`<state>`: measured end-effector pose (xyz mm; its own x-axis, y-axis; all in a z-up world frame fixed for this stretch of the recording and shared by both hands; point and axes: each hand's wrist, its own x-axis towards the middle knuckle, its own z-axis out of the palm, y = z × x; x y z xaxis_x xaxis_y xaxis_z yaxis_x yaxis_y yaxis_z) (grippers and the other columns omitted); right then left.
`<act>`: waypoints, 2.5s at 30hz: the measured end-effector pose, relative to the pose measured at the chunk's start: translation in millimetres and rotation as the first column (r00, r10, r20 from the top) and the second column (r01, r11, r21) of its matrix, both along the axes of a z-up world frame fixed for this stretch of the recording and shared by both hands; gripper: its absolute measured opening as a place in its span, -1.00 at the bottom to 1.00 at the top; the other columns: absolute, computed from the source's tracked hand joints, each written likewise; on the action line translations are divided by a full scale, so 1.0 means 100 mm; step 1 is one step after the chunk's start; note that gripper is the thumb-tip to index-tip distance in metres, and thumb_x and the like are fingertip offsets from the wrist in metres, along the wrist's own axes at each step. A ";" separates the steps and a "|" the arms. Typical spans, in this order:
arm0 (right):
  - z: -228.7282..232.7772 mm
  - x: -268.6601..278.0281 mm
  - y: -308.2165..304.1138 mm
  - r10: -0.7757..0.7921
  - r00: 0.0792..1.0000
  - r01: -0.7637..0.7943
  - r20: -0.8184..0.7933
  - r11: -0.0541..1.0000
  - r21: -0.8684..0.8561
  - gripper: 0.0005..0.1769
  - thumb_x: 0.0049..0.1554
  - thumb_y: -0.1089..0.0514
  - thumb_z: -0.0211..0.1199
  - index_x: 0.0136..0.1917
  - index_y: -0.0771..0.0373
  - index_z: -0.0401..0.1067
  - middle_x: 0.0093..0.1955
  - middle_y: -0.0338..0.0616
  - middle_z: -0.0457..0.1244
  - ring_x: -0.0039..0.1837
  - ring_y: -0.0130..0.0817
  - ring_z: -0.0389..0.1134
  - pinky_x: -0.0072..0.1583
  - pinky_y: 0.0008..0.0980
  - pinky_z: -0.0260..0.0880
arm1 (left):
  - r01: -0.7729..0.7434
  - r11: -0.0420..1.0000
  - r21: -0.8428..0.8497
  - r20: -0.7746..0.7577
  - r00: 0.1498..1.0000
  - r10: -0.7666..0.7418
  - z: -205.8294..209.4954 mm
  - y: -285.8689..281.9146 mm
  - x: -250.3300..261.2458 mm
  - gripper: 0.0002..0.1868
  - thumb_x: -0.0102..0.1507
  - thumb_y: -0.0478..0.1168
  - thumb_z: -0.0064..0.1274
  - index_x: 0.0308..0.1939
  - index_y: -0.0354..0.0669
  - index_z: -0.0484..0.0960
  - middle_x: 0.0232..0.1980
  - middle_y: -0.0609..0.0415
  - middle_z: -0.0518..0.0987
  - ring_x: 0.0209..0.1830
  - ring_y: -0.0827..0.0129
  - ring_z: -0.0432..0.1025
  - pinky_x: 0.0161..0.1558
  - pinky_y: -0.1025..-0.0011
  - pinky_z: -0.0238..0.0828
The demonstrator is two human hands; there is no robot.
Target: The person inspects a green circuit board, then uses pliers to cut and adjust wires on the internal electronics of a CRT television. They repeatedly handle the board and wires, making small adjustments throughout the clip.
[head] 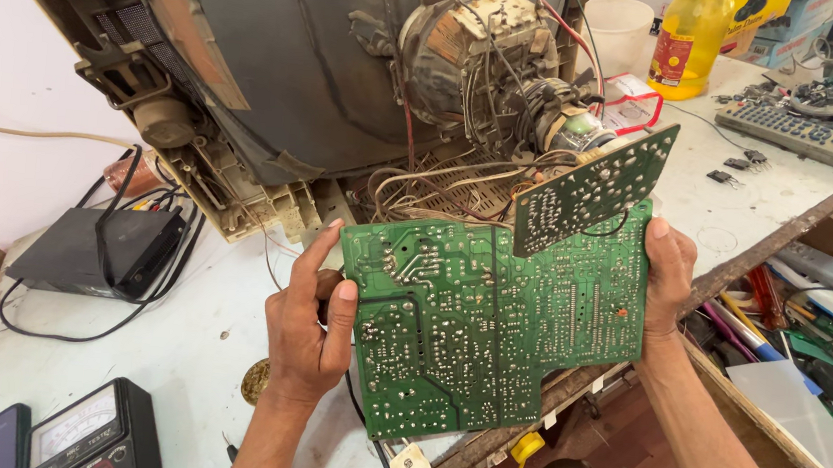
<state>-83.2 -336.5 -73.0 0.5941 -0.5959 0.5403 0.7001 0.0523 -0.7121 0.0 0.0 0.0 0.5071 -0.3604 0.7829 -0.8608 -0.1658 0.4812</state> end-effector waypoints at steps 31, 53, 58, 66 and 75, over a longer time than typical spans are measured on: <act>0.40 -0.63 0.36 -0.414 0.859 0.402 -0.302 0.910 -0.104 -0.67 0.30 0.09 0.22 0.00 0.45 0.59 -0.32 -0.32 0.24 -0.32 -0.64 0.06 -0.30 -0.56 -0.05 | 0.215 0.938 -0.270 -0.258 0.923 -0.286 0.14 0.11 -0.07 -0.76 0.22 -0.41 0.20 -0.05 -0.42 0.61 -0.33 0.17 0.57 -0.38 0.61 0.34 -0.32 0.63 0.27; -0.01 -1.17 0.73 -0.521 0.850 0.512 0.079 0.852 0.109 -0.67 0.50 0.16 0.23 0.10 0.57 0.40 -0.16 -0.13 0.20 -0.16 -0.52 0.11 -0.04 -0.57 0.10 | 0.056 0.970 -0.235 0.035 0.998 -0.049 0.27 0.41 -0.94 -0.76 0.18 -0.47 0.23 -0.11 -0.23 0.56 -0.33 0.03 0.59 -0.40 0.45 0.46 -0.32 0.53 0.41; 0.22 -1.13 0.75 -0.196 0.980 0.198 -0.031 0.957 0.214 -0.59 0.58 -0.04 0.05 0.18 0.40 0.37 0.05 -0.13 0.30 0.07 -0.39 0.29 0.18 -0.39 0.32 | -0.045 0.998 -0.054 0.309 0.949 0.059 0.15 0.39 -1.08 -0.82 0.26 -0.36 0.23 -0.11 -0.11 0.57 -0.38 0.15 0.59 -0.42 0.50 0.50 -0.42 0.46 0.42; 0.25 -0.93 0.67 0.020 0.998 -0.003 -0.061 0.963 0.271 -0.36 0.49 -0.28 -0.23 0.39 0.29 0.30 0.24 -0.11 0.29 0.19 -0.35 0.30 0.26 -0.34 0.31 | -0.264 0.904 0.335 0.686 0.727 -0.041 -0.21 0.23 -1.27 -0.86 0.38 -0.23 0.20 -0.10 -0.03 0.52 -0.30 0.30 0.61 -0.25 0.66 0.50 -0.47 0.64 0.36; 0.26 -0.40 0.29 0.232 0.966 -0.171 -0.113 0.903 0.393 -0.60 0.38 -0.15 0.02 0.27 0.17 0.34 0.30 -0.17 0.32 0.26 -0.31 0.31 0.31 -0.22 0.23 | -0.197 0.827 0.527 0.754 0.557 -0.348 0.03 0.03 -1.13 -0.82 0.39 -0.38 0.13 0.08 -0.26 0.56 -0.25 0.22 0.46 -0.12 0.54 0.46 -0.23 0.62 0.45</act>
